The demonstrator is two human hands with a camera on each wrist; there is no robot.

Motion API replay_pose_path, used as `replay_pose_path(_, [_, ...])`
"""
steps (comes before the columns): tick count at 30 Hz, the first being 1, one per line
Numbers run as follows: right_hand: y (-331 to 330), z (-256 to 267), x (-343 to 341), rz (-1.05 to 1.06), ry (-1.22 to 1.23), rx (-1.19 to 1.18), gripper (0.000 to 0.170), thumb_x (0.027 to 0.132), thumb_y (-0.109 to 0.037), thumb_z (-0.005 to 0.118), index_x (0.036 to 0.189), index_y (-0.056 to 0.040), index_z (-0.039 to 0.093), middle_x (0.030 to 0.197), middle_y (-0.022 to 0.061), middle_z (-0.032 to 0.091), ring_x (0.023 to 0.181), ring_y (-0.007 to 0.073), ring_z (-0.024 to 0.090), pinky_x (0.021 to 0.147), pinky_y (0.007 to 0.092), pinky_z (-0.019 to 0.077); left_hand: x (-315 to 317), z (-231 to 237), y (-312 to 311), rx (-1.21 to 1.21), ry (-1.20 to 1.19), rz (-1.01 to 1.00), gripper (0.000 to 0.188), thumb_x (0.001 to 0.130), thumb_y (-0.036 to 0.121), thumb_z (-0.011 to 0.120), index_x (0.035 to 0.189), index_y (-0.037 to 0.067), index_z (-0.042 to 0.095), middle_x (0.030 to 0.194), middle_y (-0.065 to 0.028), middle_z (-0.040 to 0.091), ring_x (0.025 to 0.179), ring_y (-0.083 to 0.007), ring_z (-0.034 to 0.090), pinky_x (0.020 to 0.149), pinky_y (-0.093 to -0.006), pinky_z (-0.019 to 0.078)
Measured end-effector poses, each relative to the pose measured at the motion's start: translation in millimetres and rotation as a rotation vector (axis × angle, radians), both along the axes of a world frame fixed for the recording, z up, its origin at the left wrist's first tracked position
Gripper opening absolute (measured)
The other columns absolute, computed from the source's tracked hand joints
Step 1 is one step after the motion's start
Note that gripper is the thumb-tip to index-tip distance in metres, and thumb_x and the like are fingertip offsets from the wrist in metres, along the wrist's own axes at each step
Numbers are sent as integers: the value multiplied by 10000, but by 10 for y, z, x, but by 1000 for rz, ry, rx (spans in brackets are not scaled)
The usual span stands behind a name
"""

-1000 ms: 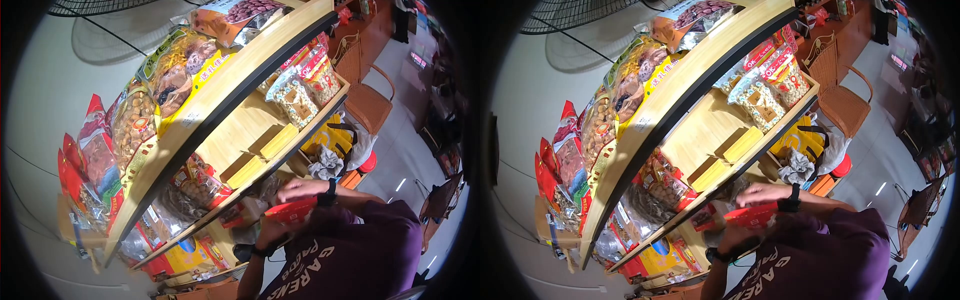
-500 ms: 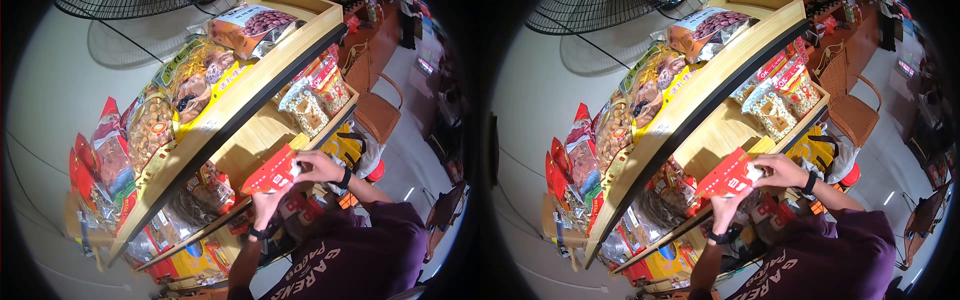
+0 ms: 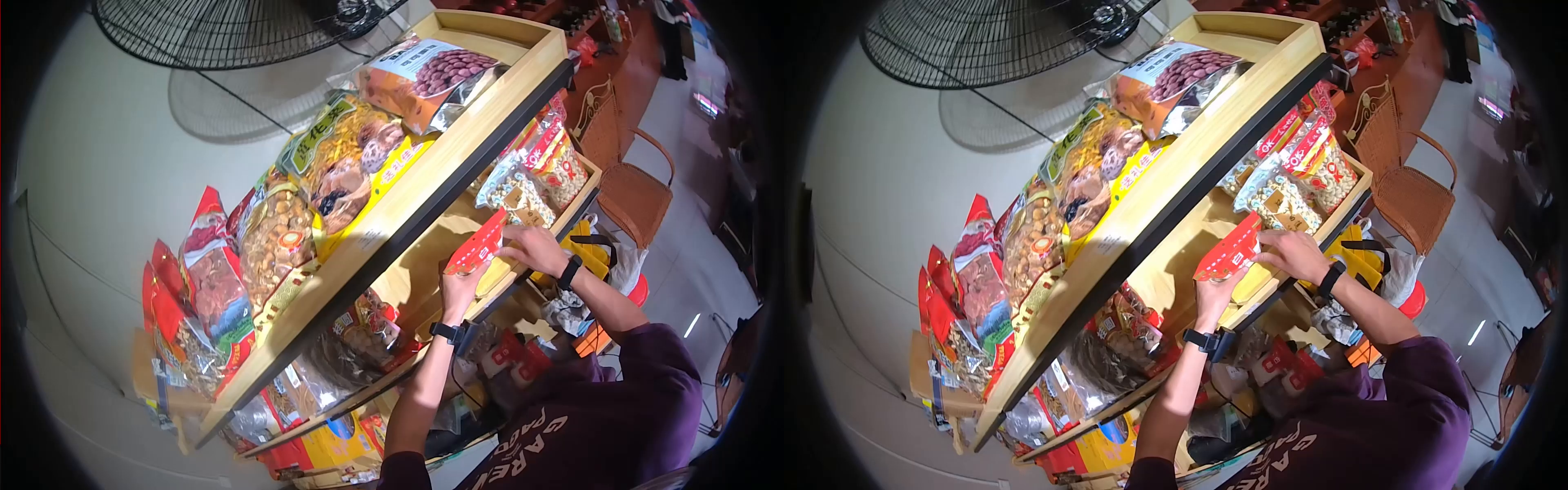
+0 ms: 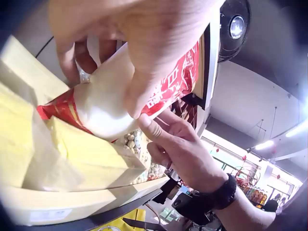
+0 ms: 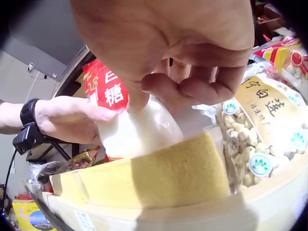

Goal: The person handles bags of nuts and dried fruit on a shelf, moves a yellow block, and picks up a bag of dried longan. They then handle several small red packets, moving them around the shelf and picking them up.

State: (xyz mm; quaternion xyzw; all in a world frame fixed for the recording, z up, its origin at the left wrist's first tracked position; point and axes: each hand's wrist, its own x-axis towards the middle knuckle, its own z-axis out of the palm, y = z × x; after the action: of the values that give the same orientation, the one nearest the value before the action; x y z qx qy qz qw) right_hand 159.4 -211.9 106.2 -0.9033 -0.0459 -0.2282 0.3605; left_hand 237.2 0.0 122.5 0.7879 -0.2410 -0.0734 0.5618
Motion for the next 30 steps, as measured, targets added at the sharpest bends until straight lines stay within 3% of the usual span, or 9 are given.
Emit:
replay_pose_path(9, [-190, -183, 20, -70, 140, -79, 507, 967, -493, 651, 1275, -90, 664, 1086, 157, 731, 961, 375, 698, 828, 471, 557, 186, -324, -239, 2, 19, -65, 355, 861, 165, 847, 1157, -1, 742, 1049, -100, 790, 956, -156, 745, 852, -323, 571])
replay_pose_path(17, [1, -458, -71, -114, 71, 153, 553, 1002, -480, 604, 1348, -48, 621, 1172, 196, 716, 965, 384, 698, 882, 463, 551, 243, -460, -167, 51, 130, -76, 392, 893, 278, 836, 1160, 6, 747, 1054, -94, 789, 959, -154, 746, 843, -318, 571])
replay_pose_path(23, [58, -435, -114, -127, 57, 202, 566, 1012, -464, 594, 1375, -30, 602, 1208, 210, 707, 1003, 372, 697, 934, 450, 531, 201, -395, -183, 27, 205, -90, 369, 890, 165, 838, 1191, -15, 720, 1099, -105, 771, 981, -149, 733, 855, -302, 587])
replay_pose_path(26, [85, -528, -88, -138, -9, 186, 568, 1015, -458, 591, 1387, -29, 591, 1214, 212, 704, 1003, 372, 692, 933, 447, 529, 207, -361, -147, 64, 144, -129, 478, 854, 165, 867, 1249, -28, 680, 1129, -113, 759, 1010, -158, 724, 861, -314, 579])
replay_pose_path(29, [69, -557, -75, -136, -22, 162, 566, 1017, -448, 596, 1398, -31, 579, 1192, 211, 704, 997, 370, 684, 921, 447, 527, 278, -574, -107, -53, -25, -117, 744, 805, 58, 887, 1430, -58, 499, 1232, -152, 688, 1094, -181, 691, 907, -328, 585])
replay_pose_path(30, [63, -533, -85, -125, -5, 171, 567, 1016, -446, 599, 1404, -33, 574, 1179, 210, 704, 992, 368, 682, 916, 446, 526, 203, -524, -124, -124, 47, -110, 934, 771, -12, 889, 1520, -59, 332, 1314, -180, 597, 1155, -203, 656, 940, -337, 587])
